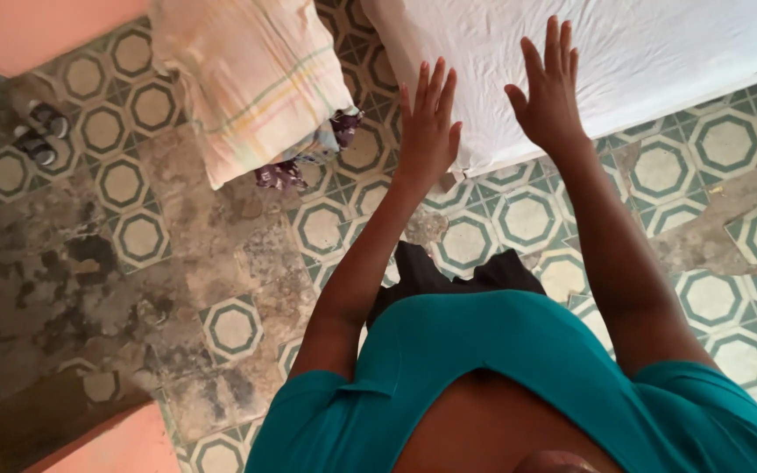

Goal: The recorder is tucking in bedsheets and arranging pillows on a bed.

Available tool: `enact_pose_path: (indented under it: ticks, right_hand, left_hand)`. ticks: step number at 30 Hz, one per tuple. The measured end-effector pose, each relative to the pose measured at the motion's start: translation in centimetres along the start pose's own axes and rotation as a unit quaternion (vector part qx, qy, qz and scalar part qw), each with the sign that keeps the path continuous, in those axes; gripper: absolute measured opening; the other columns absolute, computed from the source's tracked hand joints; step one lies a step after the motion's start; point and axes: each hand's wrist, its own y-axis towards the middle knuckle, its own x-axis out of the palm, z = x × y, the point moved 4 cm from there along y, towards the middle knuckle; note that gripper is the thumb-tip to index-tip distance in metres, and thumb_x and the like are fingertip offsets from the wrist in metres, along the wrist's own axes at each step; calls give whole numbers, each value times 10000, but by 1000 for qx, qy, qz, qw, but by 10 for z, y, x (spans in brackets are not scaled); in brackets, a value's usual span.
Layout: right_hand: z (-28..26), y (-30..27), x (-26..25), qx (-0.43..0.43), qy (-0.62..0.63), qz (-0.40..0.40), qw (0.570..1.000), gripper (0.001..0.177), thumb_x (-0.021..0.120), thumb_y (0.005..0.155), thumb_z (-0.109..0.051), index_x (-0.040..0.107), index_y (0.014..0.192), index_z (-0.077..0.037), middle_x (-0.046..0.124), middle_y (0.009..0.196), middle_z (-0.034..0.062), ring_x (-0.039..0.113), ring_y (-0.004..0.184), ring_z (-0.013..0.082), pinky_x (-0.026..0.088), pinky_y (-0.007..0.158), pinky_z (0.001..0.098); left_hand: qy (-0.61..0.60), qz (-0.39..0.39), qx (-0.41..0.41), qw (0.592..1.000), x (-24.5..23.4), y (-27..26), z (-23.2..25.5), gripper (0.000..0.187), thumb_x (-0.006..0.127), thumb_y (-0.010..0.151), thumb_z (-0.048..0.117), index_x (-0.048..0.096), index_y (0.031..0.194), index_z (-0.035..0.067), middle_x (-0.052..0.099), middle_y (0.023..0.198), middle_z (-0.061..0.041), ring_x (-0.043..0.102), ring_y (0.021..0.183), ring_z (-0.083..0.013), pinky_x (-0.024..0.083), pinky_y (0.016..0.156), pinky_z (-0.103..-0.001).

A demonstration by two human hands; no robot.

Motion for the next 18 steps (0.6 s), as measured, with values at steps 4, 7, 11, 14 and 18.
enact_pose_path:
  ticks: [4,7,11,14,18]
  right_hand:
    - [-14,18,-18,-18,9,11,1000,632,735,1119,-234,407,1613,-17,32,1793,261,-16,1647,465,148,1300,693]
    - [-18,31,-27,-38,13,8,999,652,731,1111,-236,404,1633,-24,38,1782,274,-8,1640,483,148,1293,699]
    - [-23,54,-40,-46,20,0,999,665,709,1105,-238,394,1650,-25,49,1776,275,-3,1635,489,135,1283,708]
    - [-21,74,-43,-50,29,1,998,670,698,1109,-246,381,1653,-17,59,1775,271,-1,1634,488,128,1281,708]
    - [-18,99,-36,-51,53,2,997,672,697,1116,-256,377,1656,-15,70,1776,264,3,1637,479,122,1289,699]
  left_hand:
    - [17,7,9,1000,-24,18,4,882,739,934,189,216,1633,62,105,1727,-128,77,1619,-323,103,1296,-657]
    - [13,8,3,1000,-31,32,6,879,742,936,203,224,1634,70,109,1731,-112,76,1623,-308,107,1304,-645]
    - [18,20,-1,1000,-38,57,2,875,739,940,205,225,1637,83,107,1732,-97,77,1624,-304,108,1302,-633]
    - [28,26,-1,999,-43,74,-7,868,733,944,203,224,1639,91,109,1732,-91,78,1623,-301,105,1303,-628]
    - [35,26,1,999,-39,88,-28,859,728,955,202,222,1639,87,112,1732,-92,77,1623,-299,101,1306,-628]
